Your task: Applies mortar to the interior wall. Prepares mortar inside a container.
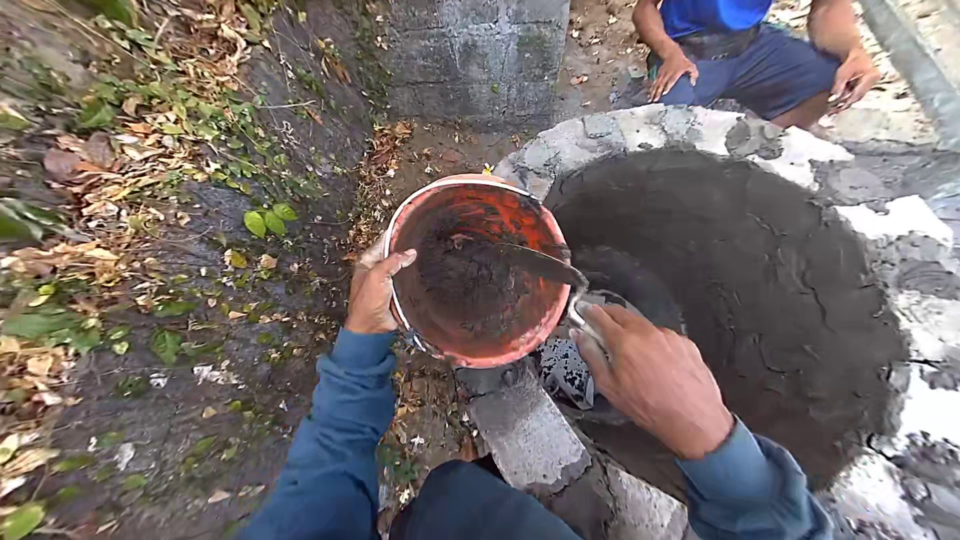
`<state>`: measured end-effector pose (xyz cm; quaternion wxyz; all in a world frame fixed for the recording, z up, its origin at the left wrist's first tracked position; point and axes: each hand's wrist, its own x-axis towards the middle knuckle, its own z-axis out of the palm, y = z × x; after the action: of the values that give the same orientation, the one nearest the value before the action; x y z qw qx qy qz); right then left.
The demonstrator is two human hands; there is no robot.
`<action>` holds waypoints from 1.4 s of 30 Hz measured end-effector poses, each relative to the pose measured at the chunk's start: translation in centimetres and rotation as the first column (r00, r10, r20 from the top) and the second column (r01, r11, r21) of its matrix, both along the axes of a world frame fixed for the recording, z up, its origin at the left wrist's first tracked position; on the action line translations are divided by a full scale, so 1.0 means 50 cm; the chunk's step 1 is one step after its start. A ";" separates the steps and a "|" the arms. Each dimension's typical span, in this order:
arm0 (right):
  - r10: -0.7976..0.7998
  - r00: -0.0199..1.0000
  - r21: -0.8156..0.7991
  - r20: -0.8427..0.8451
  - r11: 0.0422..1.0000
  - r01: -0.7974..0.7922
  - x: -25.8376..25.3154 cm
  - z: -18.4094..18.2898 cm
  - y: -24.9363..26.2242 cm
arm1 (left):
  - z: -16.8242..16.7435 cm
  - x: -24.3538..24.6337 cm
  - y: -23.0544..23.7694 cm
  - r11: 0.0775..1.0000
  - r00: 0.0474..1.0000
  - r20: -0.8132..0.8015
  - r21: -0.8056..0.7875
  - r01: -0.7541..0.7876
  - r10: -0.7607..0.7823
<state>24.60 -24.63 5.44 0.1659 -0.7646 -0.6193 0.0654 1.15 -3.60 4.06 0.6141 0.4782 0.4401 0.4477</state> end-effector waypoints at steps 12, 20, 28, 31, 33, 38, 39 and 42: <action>0.626 0.779 -0.538 0.042 0.671 -0.510 -0.121 -0.041 0.140 | -0.060 0.016 -0.078 0.877 0.906 -0.327 0.304 0.371 -0.270; 0.087 0.996 -0.495 0.001 0.866 -0.075 -0.068 -0.065 0.107 | -0.062 0.035 -0.104 0.923 0.955 -0.226 0.290 0.253 -0.191; 0.084 0.996 -0.557 -0.005 0.827 -0.072 -0.082 -0.025 0.081 | -0.078 0.046 -0.137 0.941 0.990 -0.140 0.332 0.060 -0.014; -0.084 0.996 -0.543 0.041 0.834 0.093 -0.080 -0.046 0.072 | -0.086 0.044 -0.157 0.945 0.998 -0.067 0.328 0.011 0.012; -0.047 0.994 -0.694 -0.099 0.720 -0.035 -0.110 -0.066 0.068 | -0.091 0.036 -0.167 0.940 0.998 -0.062 0.341 0.023 -0.002; 0.141 0.988 -0.450 0.065 0.887 -0.097 -0.120 -0.019 0.002 | -0.099 0.011 -0.141 0.947 1.000 -0.011 0.321 0.006 -0.002; 0.202 0.975 -0.376 0.098 0.914 -0.151 -0.126 -0.007 -0.018 | -0.099 0.006 -0.132 0.953 1.000 0.012 0.303 -0.005 0.001; 0.312 0.949 -0.510 0.039 0.823 -0.250 -0.156 0.011 -0.010 | -0.097 0.003 -0.122 0.962 0.999 0.034 0.272 0.010 -0.020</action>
<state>16.78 -25.14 5.97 -0.0865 -0.6842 -0.6958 0.2008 1.28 -9.71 -0.80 0.5539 0.5530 0.3595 0.5081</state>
